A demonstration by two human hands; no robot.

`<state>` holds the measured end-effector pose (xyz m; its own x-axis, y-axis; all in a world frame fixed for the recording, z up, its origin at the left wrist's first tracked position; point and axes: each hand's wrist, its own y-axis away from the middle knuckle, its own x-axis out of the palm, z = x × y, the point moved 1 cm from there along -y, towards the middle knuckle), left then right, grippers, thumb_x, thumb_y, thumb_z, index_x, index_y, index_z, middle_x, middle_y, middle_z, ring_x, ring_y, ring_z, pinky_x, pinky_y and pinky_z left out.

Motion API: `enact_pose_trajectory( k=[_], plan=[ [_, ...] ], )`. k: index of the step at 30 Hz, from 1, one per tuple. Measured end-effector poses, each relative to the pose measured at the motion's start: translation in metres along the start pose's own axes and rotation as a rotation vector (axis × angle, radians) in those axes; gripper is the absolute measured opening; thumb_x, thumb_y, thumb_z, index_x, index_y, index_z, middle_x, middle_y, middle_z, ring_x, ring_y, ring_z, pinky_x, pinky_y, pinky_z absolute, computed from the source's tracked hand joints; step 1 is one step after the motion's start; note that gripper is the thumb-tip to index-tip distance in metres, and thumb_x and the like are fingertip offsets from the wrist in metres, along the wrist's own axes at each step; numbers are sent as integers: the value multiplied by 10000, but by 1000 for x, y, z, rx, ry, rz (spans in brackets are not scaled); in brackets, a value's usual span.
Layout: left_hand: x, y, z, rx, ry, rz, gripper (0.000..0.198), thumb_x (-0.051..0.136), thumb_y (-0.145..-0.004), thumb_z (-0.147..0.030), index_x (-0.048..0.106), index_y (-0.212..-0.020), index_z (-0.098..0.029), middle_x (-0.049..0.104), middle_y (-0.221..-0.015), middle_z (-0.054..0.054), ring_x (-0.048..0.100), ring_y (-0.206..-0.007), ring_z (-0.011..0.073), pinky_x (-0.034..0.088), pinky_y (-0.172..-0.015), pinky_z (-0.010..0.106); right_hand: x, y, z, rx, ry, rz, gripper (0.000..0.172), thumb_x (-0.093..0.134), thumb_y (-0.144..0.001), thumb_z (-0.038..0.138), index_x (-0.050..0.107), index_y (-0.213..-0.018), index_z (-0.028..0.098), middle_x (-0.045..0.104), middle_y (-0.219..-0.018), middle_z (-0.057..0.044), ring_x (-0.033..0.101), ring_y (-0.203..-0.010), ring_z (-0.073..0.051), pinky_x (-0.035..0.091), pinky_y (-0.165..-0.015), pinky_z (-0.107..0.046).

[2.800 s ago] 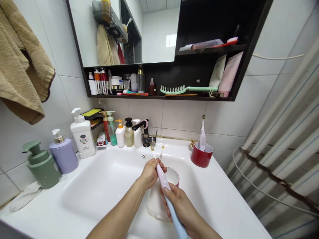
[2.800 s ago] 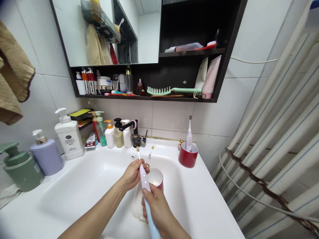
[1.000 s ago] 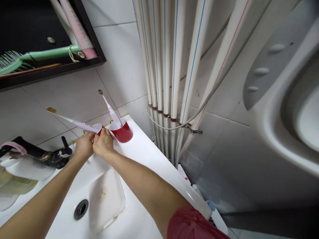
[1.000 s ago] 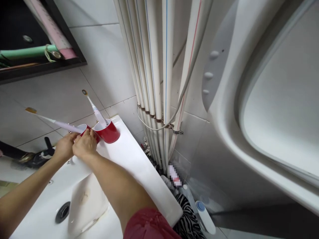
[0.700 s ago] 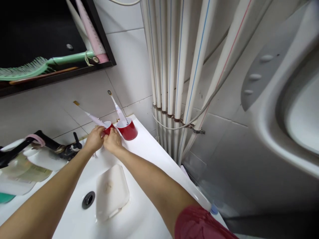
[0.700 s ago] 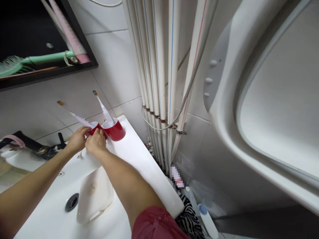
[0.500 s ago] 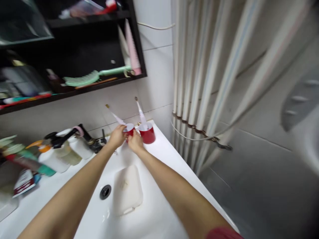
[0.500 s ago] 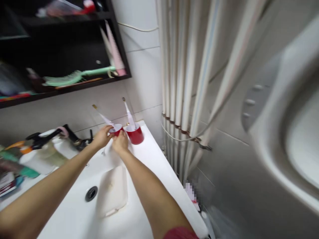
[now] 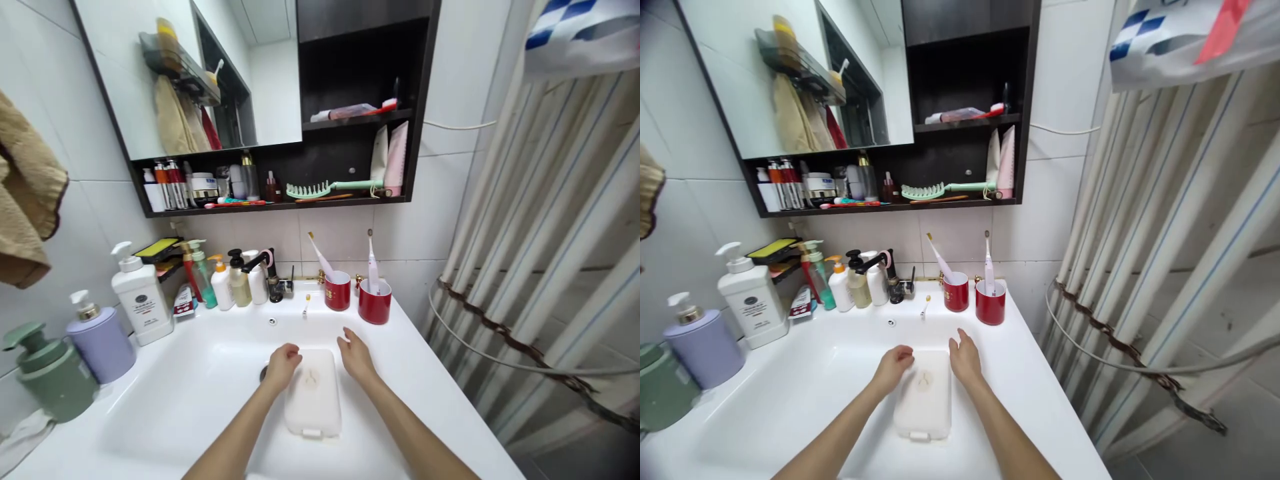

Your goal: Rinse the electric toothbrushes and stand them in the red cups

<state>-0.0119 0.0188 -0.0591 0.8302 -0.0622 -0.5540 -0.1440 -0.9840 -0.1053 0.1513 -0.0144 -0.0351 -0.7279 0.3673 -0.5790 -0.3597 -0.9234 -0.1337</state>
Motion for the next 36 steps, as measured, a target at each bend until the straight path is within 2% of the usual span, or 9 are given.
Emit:
enact_pose_trajectory(
  k=[7, 14, 17, 20, 23, 26, 30, 33, 36],
  plan=[
    [-3, 6, -8, 5, 204, 95, 190, 444, -587, -200, 523, -742, -124, 574, -662, 36, 508, -612, 112, 378, -582, 215, 21, 13, 11, -54, -23, 42, 376, 366, -647, 285, 530, -915, 78, 563, -936, -117, 526, -837, -177, 375, -758, -261],
    [-2, 14, -12, 58, 230, 79, 182, 449, -567, -203, 526, -717, -137, 552, -706, 42, 496, -658, 120, 365, -627, 224, -36, -12, 17, -39, -78, -213, 410, 331, -648, 333, 460, -960, 101, 511, -961, -119, 501, -826, -183, 366, -736, -291],
    [-3, 10, -25, 92, 348, 15, 236, 452, -573, -212, 507, -788, -133, 522, -670, 17, 475, -609, 98, 359, -594, 208, -43, -19, 19, -34, -140, -188, 386, 327, -644, 317, 474, -925, 96, 547, -737, -74, 525, -608, -147, 412, -566, -268],
    [-7, 4, -48, 51, 488, 21, 366, 444, -566, -169, 445, -926, -104, 408, -486, -57, 380, -431, 60, 327, -474, 192, -30, -11, 31, -50, -217, -64, 384, 375, -606, 229, 482, -933, 57, 407, -417, 45, 393, -349, -89, 351, -363, -215],
    [-22, 5, -85, 128, 679, 75, 630, 430, -557, -114, 205, -1145, -140, 371, -450, -93, 328, -383, 43, 282, -421, 172, -25, 7, 62, -117, -317, -31, 496, 384, -592, 137, 365, -1087, 136, 304, -391, 97, 323, -346, -59, 324, -367, -172],
    [-43, 19, -133, 371, 833, 120, 733, 458, -574, -151, 57, -1182, -238, 391, -469, -102, 350, -400, 36, 298, -450, 168, -45, 26, 104, -321, -564, -101, 631, 368, -630, 121, 107, -1191, 242, 311, -446, 102, 325, -394, -49, 336, -412, -157],
    [-55, 43, -174, 514, 925, 237, 792, 523, -540, -138, 73, -1169, -303, 411, -458, -106, 368, -409, 42, 300, -445, 168, -72, 43, 134, -541, -920, -58, 694, 379, -633, 93, 21, -1177, 333, 345, -478, 111, 315, -370, -39, 334, -383, -151],
    [-47, 54, -172, 440, 946, 295, 712, 545, -519, -91, 225, -1116, -310, 450, -465, -93, 390, -432, 49, 306, -453, 174, -72, 47, 122, -439, -1029, -58, 611, 410, -644, 137, 136, -1162, 310, 349, -466, 110, 318, -343, -31, 320, -353, -145],
    [-37, 54, -160, 232, 943, 269, 183, 497, -604, -245, 505, -778, -186, 478, -444, -39, 405, -433, 58, 303, -433, 184, -61, 44, 100, -240, -1068, -61, 305, 372, -694, 329, 457, -939, 169, 354, -442, 76, 297, -311, -29, 265, -302, -154]
  ],
)
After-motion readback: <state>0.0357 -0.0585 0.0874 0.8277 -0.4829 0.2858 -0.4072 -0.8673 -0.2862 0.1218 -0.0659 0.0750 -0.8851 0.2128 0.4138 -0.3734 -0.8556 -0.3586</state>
